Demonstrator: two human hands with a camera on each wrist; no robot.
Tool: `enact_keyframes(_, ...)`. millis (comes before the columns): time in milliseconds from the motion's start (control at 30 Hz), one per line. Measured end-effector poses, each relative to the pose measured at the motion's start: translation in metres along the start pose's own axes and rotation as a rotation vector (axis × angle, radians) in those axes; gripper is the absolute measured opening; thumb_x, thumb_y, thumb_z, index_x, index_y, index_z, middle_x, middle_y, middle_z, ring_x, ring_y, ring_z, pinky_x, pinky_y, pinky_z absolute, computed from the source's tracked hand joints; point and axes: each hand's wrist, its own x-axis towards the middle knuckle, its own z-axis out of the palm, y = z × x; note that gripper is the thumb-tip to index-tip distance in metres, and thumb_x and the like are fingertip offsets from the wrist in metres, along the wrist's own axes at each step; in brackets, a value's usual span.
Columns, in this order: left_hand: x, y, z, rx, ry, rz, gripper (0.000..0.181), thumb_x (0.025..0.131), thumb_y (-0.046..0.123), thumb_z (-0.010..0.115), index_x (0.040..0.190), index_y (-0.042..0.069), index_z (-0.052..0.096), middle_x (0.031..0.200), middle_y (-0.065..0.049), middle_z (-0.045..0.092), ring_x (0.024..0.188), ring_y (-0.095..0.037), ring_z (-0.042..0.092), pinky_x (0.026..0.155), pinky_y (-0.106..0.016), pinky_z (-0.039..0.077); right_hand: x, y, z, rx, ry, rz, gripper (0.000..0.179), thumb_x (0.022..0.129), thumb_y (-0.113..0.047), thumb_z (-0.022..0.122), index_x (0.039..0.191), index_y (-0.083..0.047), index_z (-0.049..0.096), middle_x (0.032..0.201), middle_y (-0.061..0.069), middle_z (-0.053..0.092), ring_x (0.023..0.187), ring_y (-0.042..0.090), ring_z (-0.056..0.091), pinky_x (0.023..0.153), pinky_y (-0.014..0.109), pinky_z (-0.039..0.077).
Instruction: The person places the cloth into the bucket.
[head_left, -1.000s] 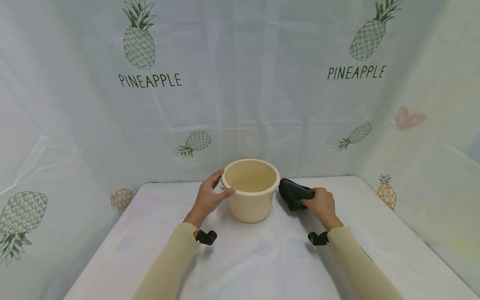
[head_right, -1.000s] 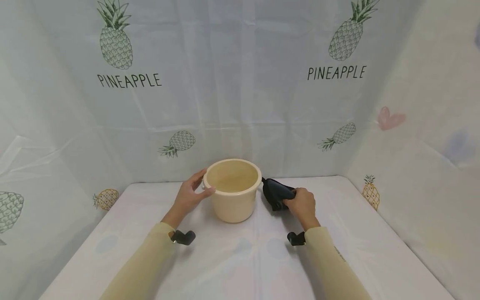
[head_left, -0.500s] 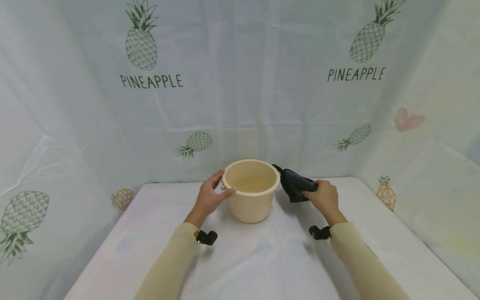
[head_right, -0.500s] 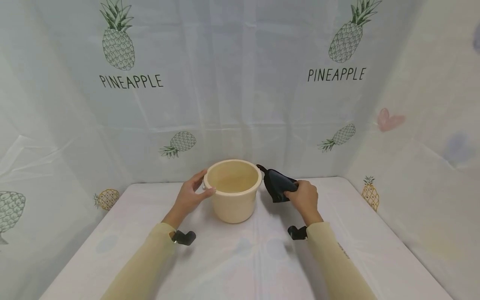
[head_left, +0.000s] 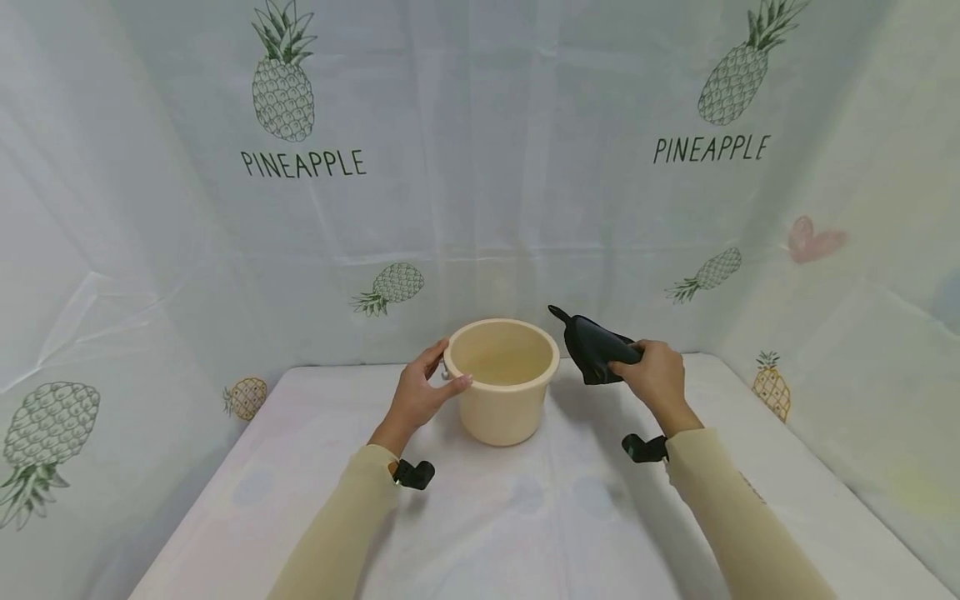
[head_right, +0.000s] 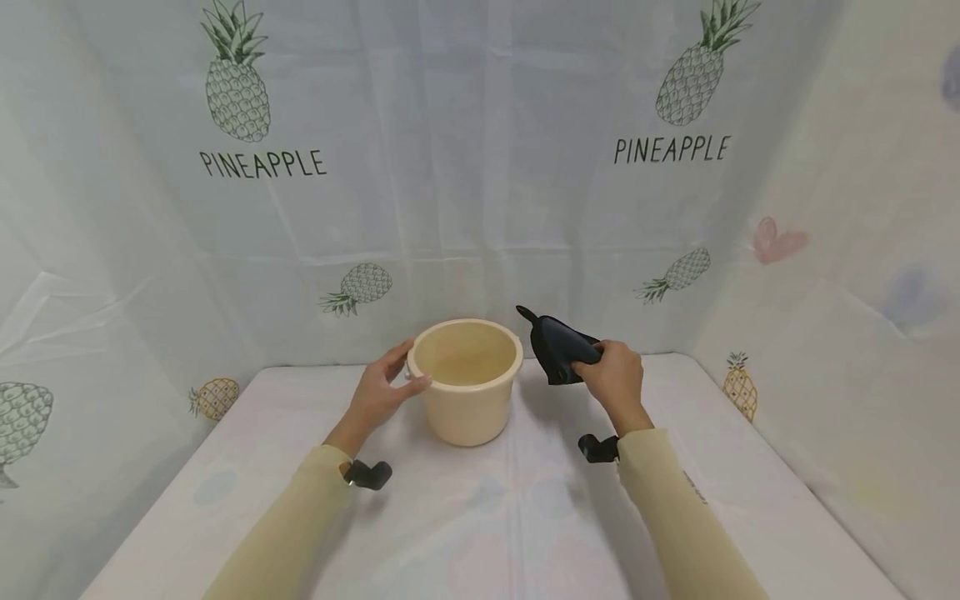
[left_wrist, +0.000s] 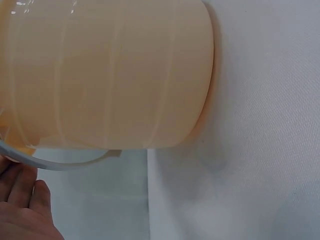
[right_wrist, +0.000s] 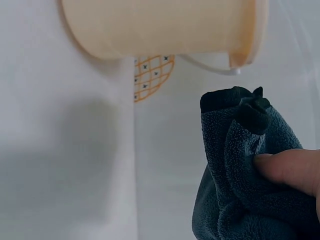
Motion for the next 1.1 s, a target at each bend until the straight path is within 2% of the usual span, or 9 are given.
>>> enact_keyframes(367, -0.001, -0.002, -0.001, -0.010, -0.001, 0.001, 0.090, 0.089, 0.031, 0.085, 0.162, 0.008, 0.040, 0.167, -0.007, 0.039, 0.153, -0.026, 0.037, 0.127, -0.043, 0.031, 0.005, -0.019, -0.022, 0.021, 0.040, -0.035, 0.049, 0.093, -0.024, 0.078, 0.124, 0.013, 0.068, 0.118, 0.035, 0.068, 0.108, 0.054, 0.063, 0.088, 0.062, 0.057)
enact_keyframes(667, -0.001, 0.005, -0.001, -0.033, -0.014, 0.034, 0.087, 0.091, 0.025, 0.084, 0.162, 0.003, 0.038, 0.167, -0.015, 0.037, 0.154, -0.033, 0.036, 0.127, -0.047, 0.030, 0.010, -0.031, -0.038, 0.031, 0.055, -0.031, 0.050, 0.093, -0.024, 0.078, 0.126, 0.013, 0.068, 0.121, 0.035, 0.067, 0.112, 0.055, 0.059, 0.091, 0.063, 0.056)
enact_keyframes(1100, 0.000, 0.001, -0.002, -0.006, -0.015, -0.001, 0.089, 0.089, 0.031, 0.085, 0.162, 0.007, 0.040, 0.167, -0.007, 0.038, 0.153, -0.025, 0.037, 0.126, -0.040, 0.031, 0.016, -0.048, -0.058, 0.018, 0.053, -0.026, 0.056, 0.094, -0.027, 0.077, 0.132, 0.013, 0.064, 0.126, 0.036, 0.064, 0.117, 0.054, 0.056, 0.093, 0.063, 0.055)
